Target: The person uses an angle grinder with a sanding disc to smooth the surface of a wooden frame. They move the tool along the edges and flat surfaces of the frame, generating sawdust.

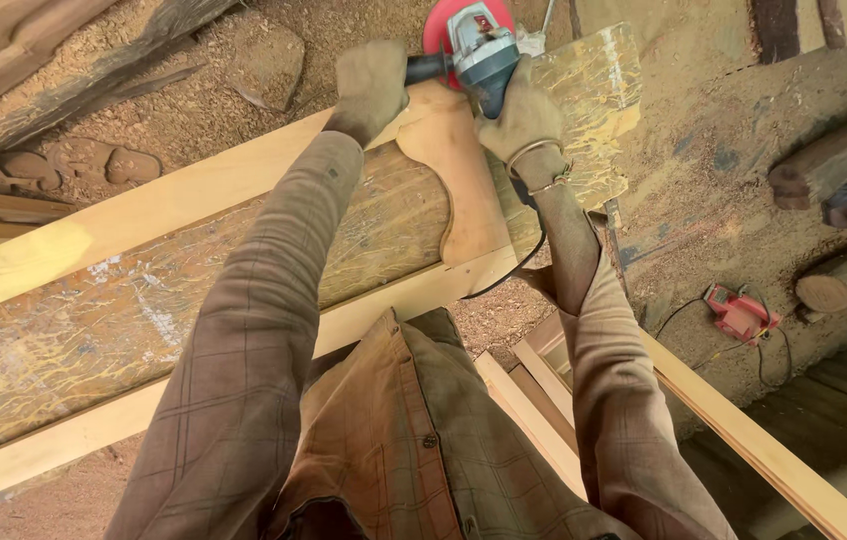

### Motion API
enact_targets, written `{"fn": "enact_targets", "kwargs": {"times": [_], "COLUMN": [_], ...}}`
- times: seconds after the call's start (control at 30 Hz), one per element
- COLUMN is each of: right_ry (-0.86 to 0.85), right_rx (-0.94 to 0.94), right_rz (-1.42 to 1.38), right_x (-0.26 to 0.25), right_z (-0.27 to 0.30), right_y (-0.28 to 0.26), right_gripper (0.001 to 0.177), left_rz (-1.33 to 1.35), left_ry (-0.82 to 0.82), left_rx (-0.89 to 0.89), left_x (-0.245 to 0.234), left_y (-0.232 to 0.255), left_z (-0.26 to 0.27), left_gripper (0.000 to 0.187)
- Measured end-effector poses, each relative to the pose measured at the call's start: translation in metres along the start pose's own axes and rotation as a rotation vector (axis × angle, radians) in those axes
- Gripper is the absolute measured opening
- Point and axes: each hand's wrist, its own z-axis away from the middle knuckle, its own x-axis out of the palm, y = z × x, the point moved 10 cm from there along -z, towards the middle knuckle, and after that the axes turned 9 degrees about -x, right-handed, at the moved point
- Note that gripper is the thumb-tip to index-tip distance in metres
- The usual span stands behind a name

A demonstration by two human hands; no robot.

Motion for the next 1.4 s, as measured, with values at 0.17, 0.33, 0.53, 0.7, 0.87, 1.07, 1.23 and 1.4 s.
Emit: {"fn": "enact_targets", "kwargs": {"times": [0.17,0.33,0.53,0.7,0.87,1.07,1.23,1.4], "right_ry": [-0.060,-0.069,-0.003,0.168,0.390,0.491,0.571,0.614], "right_rx": [-0.046,0.020,0.084,0.140,0.171,0.353,0.433,0.414], "right_rz": [-0.052,-0.088,-0.068,-0.104,-0.308,-0.464,-0.637,-0.713], "right_x": [0.037,0.050,0.019,-0.019,-0.052,-0.077,-0.090,-0.089], "right_z": [0.038,0.053,0.042,0.061,0.115,0.185,0.237,0.249], "right_y": [-0.040,-0.021,0.047,0.076,0.083,0.089,0.091,0.094], "right_gripper": [0.091,0.089,0.085,0.080,0.070,0.067,0.068,0.064], "left_rz": [-0.041,-0.070,-0.029,0.208,0.060,0.011,0.034,-0.086], "left_ry": [-0.104,-0.165,-0.092,-0.051,0.051,0.095,0.077,-0.040], "left_rx": [-0.100,-0.071,0.071,0.150,0.095,0.094,0.174,0.283], "left_x": [-0.017,0.011,0.061,0.028,0.001,0.034,0.033,0.038], "left_y": [-0.026,-0.017,0.046,0.068,0.031,0.074,0.078,0.057], "left_z": [0.076,0.075,0.006,0.004,0.091,0.149,0.155,0.172], "left_gripper": [0.016,0.018,0.026,0.036,0.084,0.106,0.106,0.098]}}
